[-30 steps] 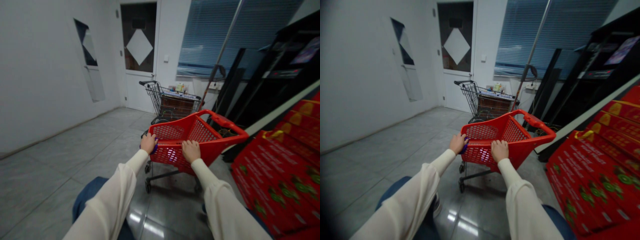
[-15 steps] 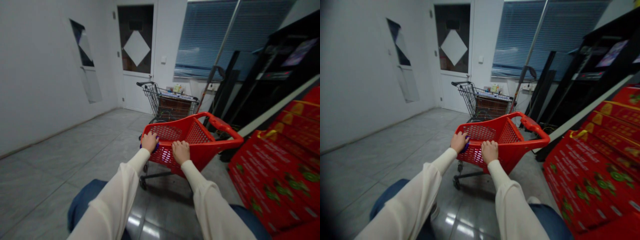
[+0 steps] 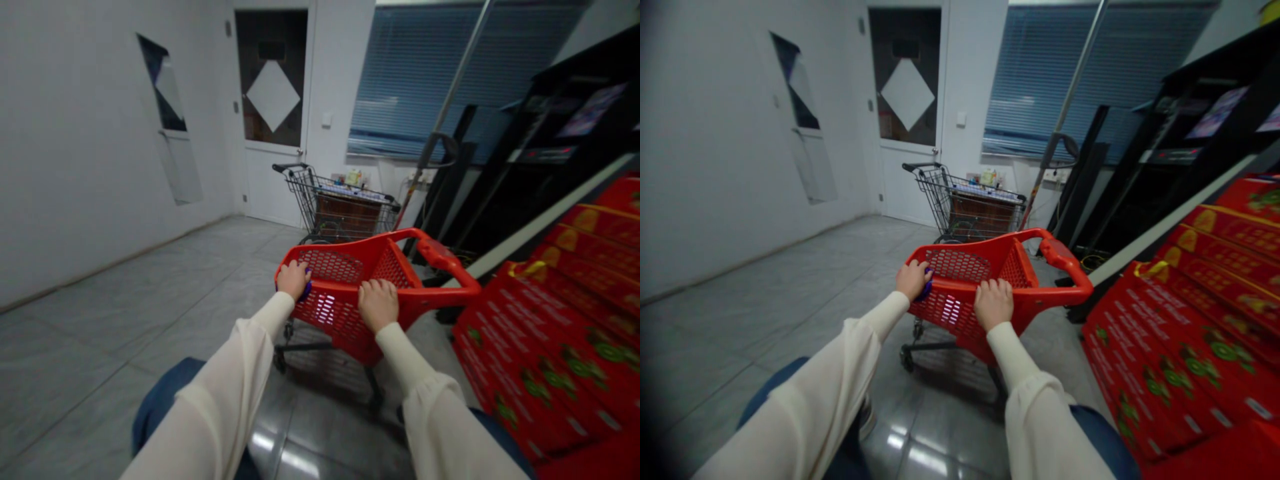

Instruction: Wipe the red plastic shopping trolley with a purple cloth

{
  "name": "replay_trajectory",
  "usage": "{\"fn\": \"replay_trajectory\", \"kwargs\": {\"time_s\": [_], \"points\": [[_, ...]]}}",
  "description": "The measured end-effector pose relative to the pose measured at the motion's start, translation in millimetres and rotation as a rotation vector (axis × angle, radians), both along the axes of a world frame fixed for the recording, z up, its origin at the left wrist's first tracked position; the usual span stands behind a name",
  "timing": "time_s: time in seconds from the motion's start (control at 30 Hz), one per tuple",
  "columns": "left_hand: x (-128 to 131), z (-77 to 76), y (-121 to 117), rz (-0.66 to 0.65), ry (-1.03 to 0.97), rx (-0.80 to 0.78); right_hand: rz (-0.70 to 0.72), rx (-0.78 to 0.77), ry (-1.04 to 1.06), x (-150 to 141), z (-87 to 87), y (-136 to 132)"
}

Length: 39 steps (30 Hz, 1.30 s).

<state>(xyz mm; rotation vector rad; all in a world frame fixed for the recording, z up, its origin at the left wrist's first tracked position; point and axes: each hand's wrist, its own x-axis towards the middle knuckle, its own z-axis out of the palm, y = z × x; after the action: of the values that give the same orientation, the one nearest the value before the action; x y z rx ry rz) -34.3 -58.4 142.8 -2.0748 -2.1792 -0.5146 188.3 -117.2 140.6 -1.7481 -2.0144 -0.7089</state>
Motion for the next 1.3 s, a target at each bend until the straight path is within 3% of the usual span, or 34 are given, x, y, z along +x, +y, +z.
{"fn": "replay_trajectory", "kwargs": {"time_s": [0.13, 0.33, 0.47, 0.57, 0.63, 0.73, 0.87, 0.97, 1.13, 1.3], "points": [[10, 1.0, -2, 0.032, -0.007, -0.003, -0.011, -0.021, -0.032, 8, -0.9, -1], [61, -2.4, -12, -0.110, -0.037, 0.072, -0.018, -0.025, -0.014, 6, -3.8, 4], [46, -2.0, -10, -0.159, -0.032, 0.045, 0.010, -0.039, -0.012, 12, -2.4, 4], [27, 0.9, -8, -0.069, -0.026, 0.018, 0.028, -0.042, -0.004, 12, -3.5, 6], [29, 3.4, -9, -0.001, -0.036, 0.013, 0.029, -0.036, 0.005, 10, -4.7, 8], [55, 6.5, -13, 0.002, -0.059, 0.019, 0.021, -0.031, 0.012, 6, -5.6, 9], [84, 7.5, -16, -0.110, -0.064, 0.045, 0.031, -0.022, 0.001, 9, -4.7, 7], [73, 5.2, -13, -0.159, -0.044, 0.031, 0.042, -0.027, -0.004, 14, -4.0, 5], [41, 0.9, -6, -0.066, -0.034, 0.007, 0.041, -0.049, 0.000, 13, 0.9, 4], [33, 3.2, 4, -0.059, -0.020, -0.025, 0.027, -0.009, -0.018, 27, 13.8, -4]]}}
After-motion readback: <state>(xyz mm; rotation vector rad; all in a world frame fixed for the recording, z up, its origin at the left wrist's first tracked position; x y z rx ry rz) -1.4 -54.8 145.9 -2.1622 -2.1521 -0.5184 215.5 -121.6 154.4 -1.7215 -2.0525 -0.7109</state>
